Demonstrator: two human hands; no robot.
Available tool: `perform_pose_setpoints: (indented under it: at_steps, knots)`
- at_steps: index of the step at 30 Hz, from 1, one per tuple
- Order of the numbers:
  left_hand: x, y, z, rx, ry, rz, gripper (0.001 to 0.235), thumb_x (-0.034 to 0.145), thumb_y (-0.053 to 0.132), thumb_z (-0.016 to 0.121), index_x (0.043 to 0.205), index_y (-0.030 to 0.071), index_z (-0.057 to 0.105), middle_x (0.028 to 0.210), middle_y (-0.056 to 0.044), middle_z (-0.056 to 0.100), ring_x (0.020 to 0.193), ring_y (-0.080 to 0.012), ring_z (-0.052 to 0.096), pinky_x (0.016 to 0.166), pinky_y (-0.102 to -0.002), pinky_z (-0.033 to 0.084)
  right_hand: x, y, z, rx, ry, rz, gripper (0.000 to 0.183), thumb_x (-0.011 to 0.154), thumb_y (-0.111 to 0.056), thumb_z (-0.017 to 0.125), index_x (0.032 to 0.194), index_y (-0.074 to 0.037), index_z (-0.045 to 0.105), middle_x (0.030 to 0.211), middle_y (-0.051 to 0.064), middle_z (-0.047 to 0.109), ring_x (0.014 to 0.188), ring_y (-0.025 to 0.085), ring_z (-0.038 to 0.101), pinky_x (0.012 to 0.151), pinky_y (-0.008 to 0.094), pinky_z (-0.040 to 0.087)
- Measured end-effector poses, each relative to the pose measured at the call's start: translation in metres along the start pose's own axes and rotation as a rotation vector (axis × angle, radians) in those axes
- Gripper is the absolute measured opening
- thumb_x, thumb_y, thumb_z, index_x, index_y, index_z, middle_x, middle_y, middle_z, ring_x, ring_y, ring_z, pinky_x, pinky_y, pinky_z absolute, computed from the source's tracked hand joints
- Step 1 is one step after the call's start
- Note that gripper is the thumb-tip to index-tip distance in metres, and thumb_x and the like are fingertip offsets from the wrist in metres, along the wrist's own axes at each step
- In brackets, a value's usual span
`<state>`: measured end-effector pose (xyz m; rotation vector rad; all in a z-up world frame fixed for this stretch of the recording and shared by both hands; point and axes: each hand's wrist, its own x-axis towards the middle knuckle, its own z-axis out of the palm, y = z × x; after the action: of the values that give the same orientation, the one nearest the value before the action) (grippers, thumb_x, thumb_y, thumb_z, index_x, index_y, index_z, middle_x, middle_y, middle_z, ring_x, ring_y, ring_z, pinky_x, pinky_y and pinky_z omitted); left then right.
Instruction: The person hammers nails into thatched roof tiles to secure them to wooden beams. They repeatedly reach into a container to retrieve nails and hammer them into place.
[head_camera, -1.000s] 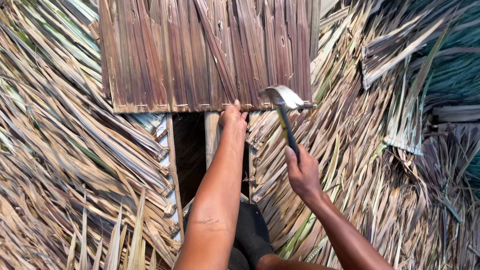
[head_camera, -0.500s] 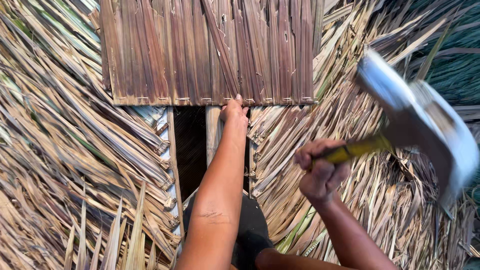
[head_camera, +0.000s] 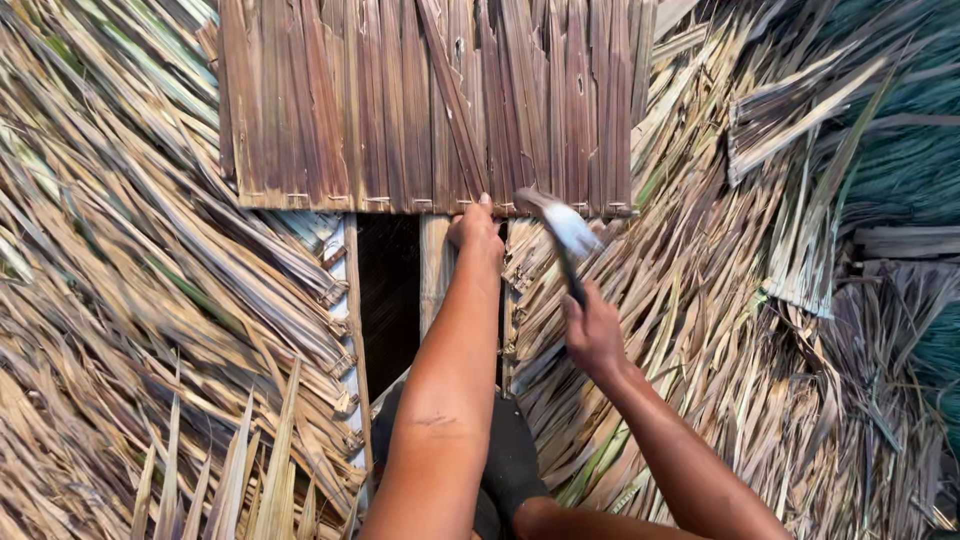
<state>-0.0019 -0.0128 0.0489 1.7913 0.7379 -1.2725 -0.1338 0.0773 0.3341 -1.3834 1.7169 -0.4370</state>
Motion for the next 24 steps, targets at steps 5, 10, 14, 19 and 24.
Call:
perform_pose_setpoints:
  at_steps: [5,10,14,19,24]
  knots:
    - [-0.004,0.013,-0.012,0.025,-0.134,-0.117,0.021,0.084,0.004,0.077,0.103,0.003,0.066,0.091,-0.009,0.068,0.081,-0.0248,0.067,0.077,-0.046,0.06,0.017,0.007,0.01,-0.325,-0.108,0.284,0.044,0.105,-0.044,0.057,0.097,-0.001,0.059,0.062,0.017,0.061,0.054,0.026,0.058,0.056,0.047,0.047]
    - [-0.05,0.111,-0.095,0.231,-0.453,0.088,0.023,0.09,0.007,0.065,0.113,0.004,0.068,0.097,-0.011,0.075,0.085,-0.0266,0.075,0.072,-0.039,0.061,-0.005,-0.058,0.006,-0.144,-0.182,0.333,0.036,0.097,-0.038,0.061,0.099,-0.003,0.058,0.063,0.013,0.062,0.054,0.023,0.061,0.053,0.044,0.049]
    - [-0.1,0.234,-0.162,0.34,-0.398,0.369,0.027,0.095,0.01,0.062,0.12,0.003,0.067,0.1,-0.01,0.078,0.076,-0.019,0.073,0.064,-0.031,0.059,-0.024,-0.11,0.014,-0.003,-0.162,0.01,0.034,0.096,-0.038,0.062,0.098,-0.003,0.061,0.065,0.012,0.058,0.056,0.02,0.057,0.053,0.04,0.046]
    - [-0.175,0.316,-0.195,0.702,-0.251,0.68,0.024,0.091,0.01,0.065,0.113,0.001,0.073,0.099,-0.016,0.079,0.079,-0.0213,0.076,0.066,-0.034,0.058,-0.037,-0.157,0.03,0.05,-0.272,-0.114,0.04,0.101,-0.041,0.058,0.093,-0.002,0.06,0.068,0.01,0.058,0.058,0.018,0.055,0.054,0.039,0.045]
    - [-0.319,0.37,-0.247,1.489,-0.278,1.258,0.024,0.085,0.015,0.071,0.107,0.008,0.078,0.106,-0.02,0.075,0.098,-0.0337,0.072,0.086,-0.043,0.056,-0.04,-0.25,0.003,-0.181,-0.454,-0.195,0.046,0.097,-0.046,0.061,0.088,-0.002,0.063,0.063,0.011,0.062,0.059,0.021,0.061,0.058,0.042,0.05]
